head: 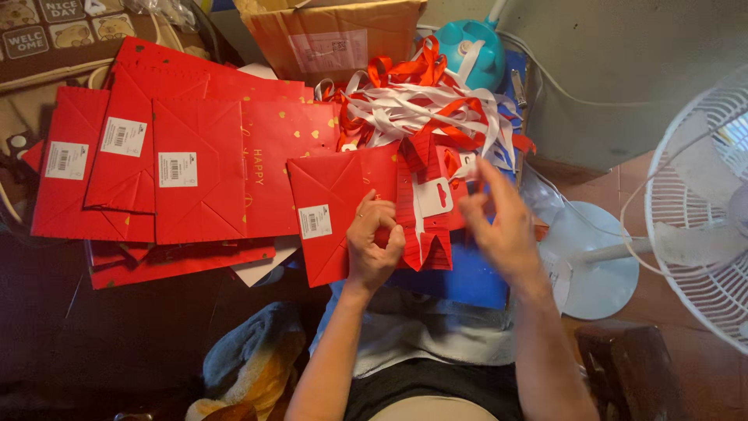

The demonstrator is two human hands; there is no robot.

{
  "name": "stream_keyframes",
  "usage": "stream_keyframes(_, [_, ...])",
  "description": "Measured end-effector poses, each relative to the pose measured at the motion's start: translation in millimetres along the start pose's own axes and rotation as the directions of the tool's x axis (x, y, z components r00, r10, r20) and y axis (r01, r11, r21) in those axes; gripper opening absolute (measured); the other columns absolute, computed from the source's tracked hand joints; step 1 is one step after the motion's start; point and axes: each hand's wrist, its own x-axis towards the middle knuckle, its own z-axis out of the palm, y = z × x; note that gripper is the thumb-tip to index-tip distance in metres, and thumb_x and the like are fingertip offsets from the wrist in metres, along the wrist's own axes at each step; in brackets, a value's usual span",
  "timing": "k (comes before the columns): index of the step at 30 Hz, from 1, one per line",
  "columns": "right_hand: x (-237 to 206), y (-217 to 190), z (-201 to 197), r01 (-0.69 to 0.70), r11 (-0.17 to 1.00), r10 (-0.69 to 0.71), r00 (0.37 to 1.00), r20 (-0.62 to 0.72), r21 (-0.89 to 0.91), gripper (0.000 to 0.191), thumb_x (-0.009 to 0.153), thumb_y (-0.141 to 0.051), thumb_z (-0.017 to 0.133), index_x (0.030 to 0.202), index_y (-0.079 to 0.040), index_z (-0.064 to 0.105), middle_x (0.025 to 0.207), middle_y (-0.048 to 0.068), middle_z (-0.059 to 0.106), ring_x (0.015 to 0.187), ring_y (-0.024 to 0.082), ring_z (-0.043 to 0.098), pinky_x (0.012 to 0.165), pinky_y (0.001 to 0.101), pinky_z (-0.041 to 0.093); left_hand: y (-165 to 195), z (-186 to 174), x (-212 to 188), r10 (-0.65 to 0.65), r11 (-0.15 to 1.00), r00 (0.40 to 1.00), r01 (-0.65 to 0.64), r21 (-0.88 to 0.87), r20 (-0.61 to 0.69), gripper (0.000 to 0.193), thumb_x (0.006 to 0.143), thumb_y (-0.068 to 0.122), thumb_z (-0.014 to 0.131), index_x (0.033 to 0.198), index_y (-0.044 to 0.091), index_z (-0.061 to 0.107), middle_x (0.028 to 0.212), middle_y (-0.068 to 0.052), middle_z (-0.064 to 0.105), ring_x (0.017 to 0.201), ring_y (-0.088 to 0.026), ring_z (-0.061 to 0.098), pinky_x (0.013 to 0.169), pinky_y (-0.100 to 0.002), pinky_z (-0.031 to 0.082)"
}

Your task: The person ties red and white ribbons onto red gift bags with gold heart patterns. They thread the ribbons through the bag handles, tie knots, and adjust the bows, working on one bag at a time.

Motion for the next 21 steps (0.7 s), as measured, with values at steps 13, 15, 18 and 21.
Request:
stream_keyframes(13, [-9, -22, 37, -0.005, 0.683, -0.068, 0.995, 0.071, 0.730, 0.043, 0.104, 0.001, 0.054, 0.147, 0.004, 0.047, 0.132, 0.014, 0.067, 0.121, 0.016, 0.065, 0.105, 0.0308, 0.053, 92, -15, -5, 0.262, 0.935, 0.965, -0.260, 0.243, 0.022, 0.012, 0.096, 0.014, 0.070, 0.107, 0.016, 0.064, 0.102, 0.001, 0.074, 0.112, -0.022, 0.068, 0.126, -0.052, 0.032])
stream_keyframes(15, [9, -32, 71, -0.004, 0.597, -0.084, 0.994, 0.067, 0.802, 0.046, 0.106, 0.000, 0.055, 0.150, 0.004, 0.044, 0.134, 0.015, 0.067, 0.120, 0.016, 0.063, 0.103, 0.0306, 0.051, 99, -13, -3, 0.323, 0.909, 0.946, -0.310, 0.278, -0.001, 0.015, 0.094, 0.014, 0.072, 0.106, 0.016, 0.063, 0.101, 0.002, 0.073, 0.112, -0.023, 0.067, 0.126, -0.053, 0.030])
stream_keyframes(18, [30, -46, 107, -0.130, 0.567, -0.066, 0.977, 0.203, 0.814, 0.054, 0.105, -0.007, 0.054, 0.156, -0.002, 0.036, 0.144, 0.010, 0.056, 0.112, 0.015, 0.055, 0.090, 0.0299, 0.046, 101, -14, -4, 0.343, 0.893, 0.939, -0.320, 0.316, -0.015, 0.015, 0.092, 0.014, 0.073, 0.104, 0.015, 0.063, 0.099, 0.002, 0.072, 0.110, -0.023, 0.067, 0.123, -0.055, 0.029])
stream_keyframes(21, [34, -47, 115, -0.028, 0.661, -0.204, 0.955, 0.215, 0.750, 0.048, 0.106, -0.011, 0.053, 0.151, -0.002, 0.040, 0.149, 0.007, 0.051, 0.132, 0.019, 0.059, 0.107, 0.0334, 0.052, 87, -19, -1, 0.282, 0.912, 0.958, -0.253, 0.322, -0.045, 0.012, 0.090, 0.011, 0.071, 0.100, 0.013, 0.065, 0.096, 0.000, 0.070, 0.104, -0.023, 0.067, 0.119, -0.053, 0.036])
